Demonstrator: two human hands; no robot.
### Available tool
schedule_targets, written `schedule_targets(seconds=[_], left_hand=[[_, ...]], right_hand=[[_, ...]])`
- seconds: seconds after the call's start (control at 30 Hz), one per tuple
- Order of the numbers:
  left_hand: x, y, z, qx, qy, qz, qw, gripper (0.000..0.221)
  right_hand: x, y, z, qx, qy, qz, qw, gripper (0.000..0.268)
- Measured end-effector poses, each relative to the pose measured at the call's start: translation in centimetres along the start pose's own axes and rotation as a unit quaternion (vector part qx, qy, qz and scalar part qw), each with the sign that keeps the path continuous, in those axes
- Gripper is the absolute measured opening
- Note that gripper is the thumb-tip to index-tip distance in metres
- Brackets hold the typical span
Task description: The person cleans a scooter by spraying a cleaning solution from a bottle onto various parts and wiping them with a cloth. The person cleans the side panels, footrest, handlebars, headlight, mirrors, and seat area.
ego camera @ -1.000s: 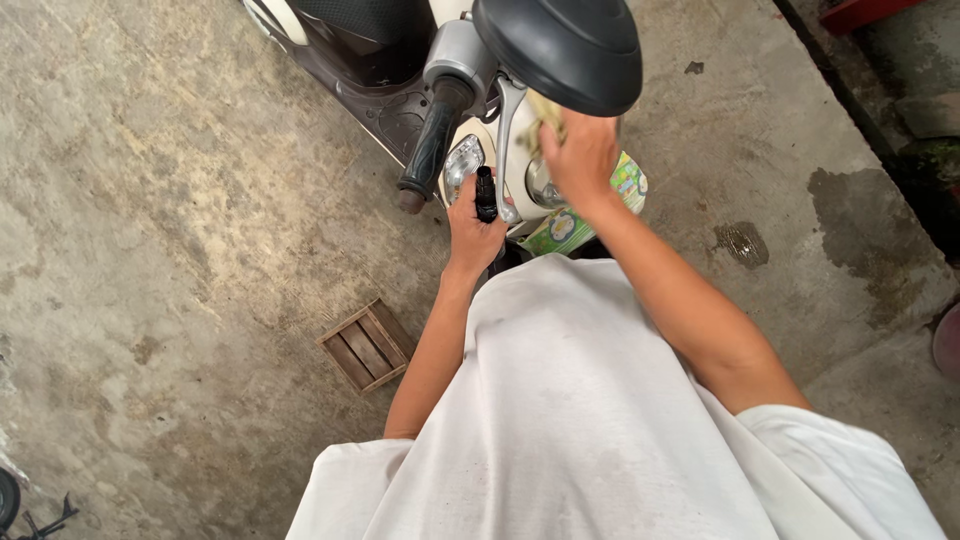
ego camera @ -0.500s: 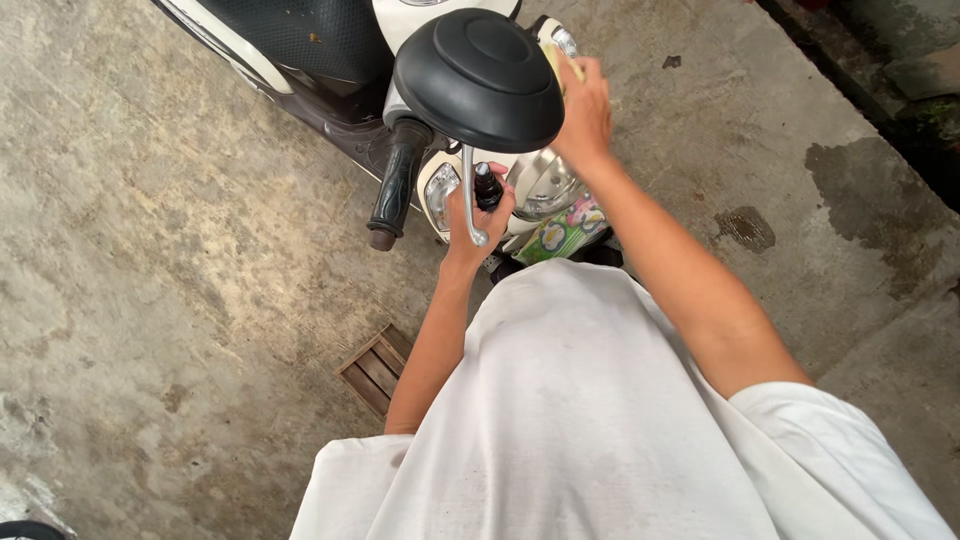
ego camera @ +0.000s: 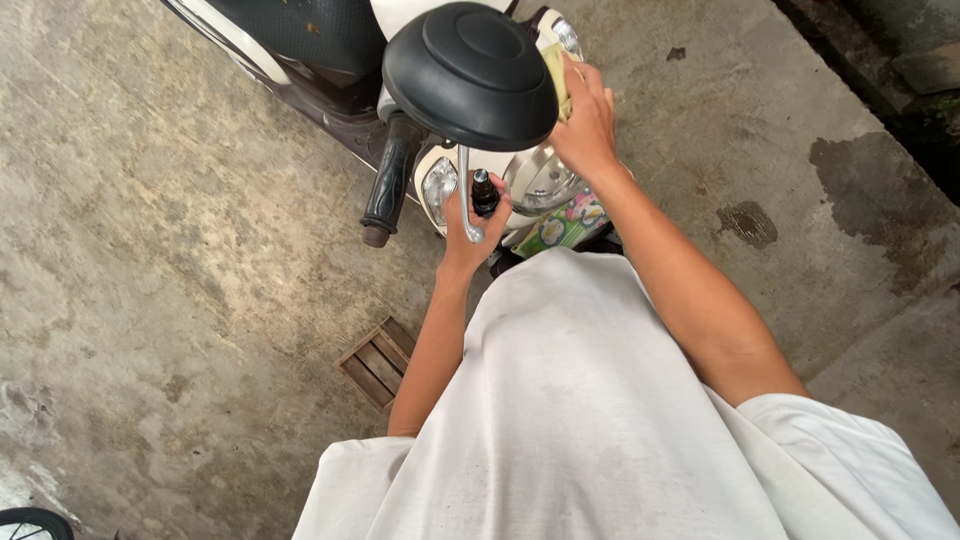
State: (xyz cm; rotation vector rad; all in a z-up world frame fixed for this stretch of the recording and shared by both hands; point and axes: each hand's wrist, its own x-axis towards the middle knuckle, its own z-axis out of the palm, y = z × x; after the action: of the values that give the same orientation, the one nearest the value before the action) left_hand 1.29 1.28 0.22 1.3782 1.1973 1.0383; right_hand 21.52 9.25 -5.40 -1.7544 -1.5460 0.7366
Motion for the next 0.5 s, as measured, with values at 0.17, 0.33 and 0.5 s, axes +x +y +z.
schedule_targets(seconds=[0.17,0.33,0.5], left_hand=[[-2.7,-0.7,0.2,-0.001,0.002,-0.022,1.000,0.013],[-3.5,-0.8,-0.4,0.056,-0.002,0.026,0.998,0.015],[-4.2,-0.1,-1.1,0.051,0.010,0.013,0.999,0.015]], right_hand=[[-4.4,-2.7,-0.5,-0.082,-0.028,-0.068,0.994,0.051],[-6.8,-2.4,-0.9,-0.139,-0.023,-0.127,0.982,0.063],[-4.0,-1.1,-0.8,-0.047,-0.045,-0.068,0.996,0.059]])
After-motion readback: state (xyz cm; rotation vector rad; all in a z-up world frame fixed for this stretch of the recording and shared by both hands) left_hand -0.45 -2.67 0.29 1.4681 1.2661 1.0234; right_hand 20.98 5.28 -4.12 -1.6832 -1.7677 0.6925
